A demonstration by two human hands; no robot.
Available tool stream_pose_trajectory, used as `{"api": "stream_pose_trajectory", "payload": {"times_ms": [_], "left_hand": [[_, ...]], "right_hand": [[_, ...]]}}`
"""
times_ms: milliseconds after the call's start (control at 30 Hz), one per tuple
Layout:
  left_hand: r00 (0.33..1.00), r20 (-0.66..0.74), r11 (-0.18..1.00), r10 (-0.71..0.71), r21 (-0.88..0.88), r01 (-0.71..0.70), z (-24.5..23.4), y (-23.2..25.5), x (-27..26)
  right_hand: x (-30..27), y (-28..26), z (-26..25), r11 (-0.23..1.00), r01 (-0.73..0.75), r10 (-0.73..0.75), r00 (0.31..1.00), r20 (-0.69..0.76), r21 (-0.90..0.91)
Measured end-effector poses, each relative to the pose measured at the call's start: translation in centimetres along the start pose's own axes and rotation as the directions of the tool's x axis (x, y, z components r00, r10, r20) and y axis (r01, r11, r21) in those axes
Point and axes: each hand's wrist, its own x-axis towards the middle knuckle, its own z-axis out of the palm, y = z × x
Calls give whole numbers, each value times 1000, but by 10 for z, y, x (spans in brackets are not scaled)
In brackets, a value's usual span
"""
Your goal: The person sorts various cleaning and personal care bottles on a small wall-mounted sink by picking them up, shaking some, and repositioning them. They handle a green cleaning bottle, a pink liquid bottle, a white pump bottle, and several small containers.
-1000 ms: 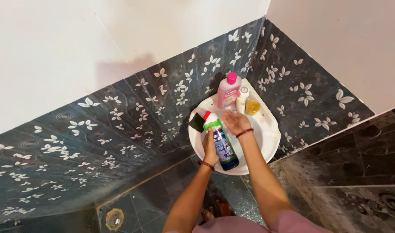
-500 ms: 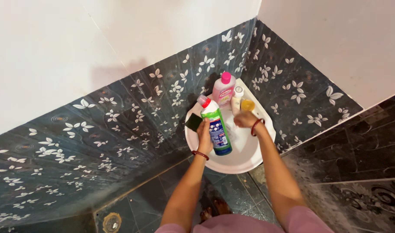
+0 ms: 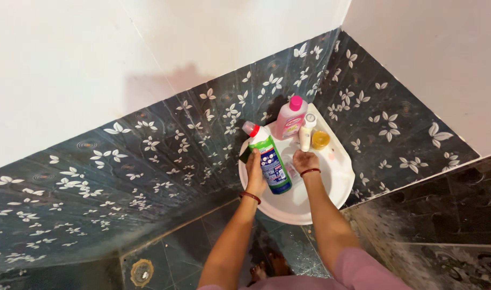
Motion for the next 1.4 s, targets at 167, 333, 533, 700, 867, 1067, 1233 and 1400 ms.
{"api": "stream_pose_trajectory", "payload": {"times_ms": [167,333,533,700,867,1067,1233,1400], "left_hand": [[998,41,999,37,4,-37,-6,-13,6],[998,68,994,12,108,-20,1,-21,6],[986,164,989,41,135,-64,21,-14,-1],[961,276,989,27,135,-67,44,-8,-5],[934,348,981,80,139,-135,53,-7,-8],[825,551,791,-125,557,-252,30,19,-22],[762,493,712,-420,700,-60,22,37,-29],[521,666,722,-535,680,-129,40,62,-24]], "right_hand": [[-22,10,22,969,-127,157,979,131,-210],[-92,14,147,326,72,322,929,182,-943],[-149,5,204,-414,414,145,909,390,-811],[-159,13,201,-492,733,79,575,814,-470],[-158,28,200,-417,655,34,704,709,-630],[-165,0,198,62,711,70,697,714,-700],[-184,-14,203,210,654,237,687,686,-727],[-198,-13,205,415,596,398,561,726,-688]]}}
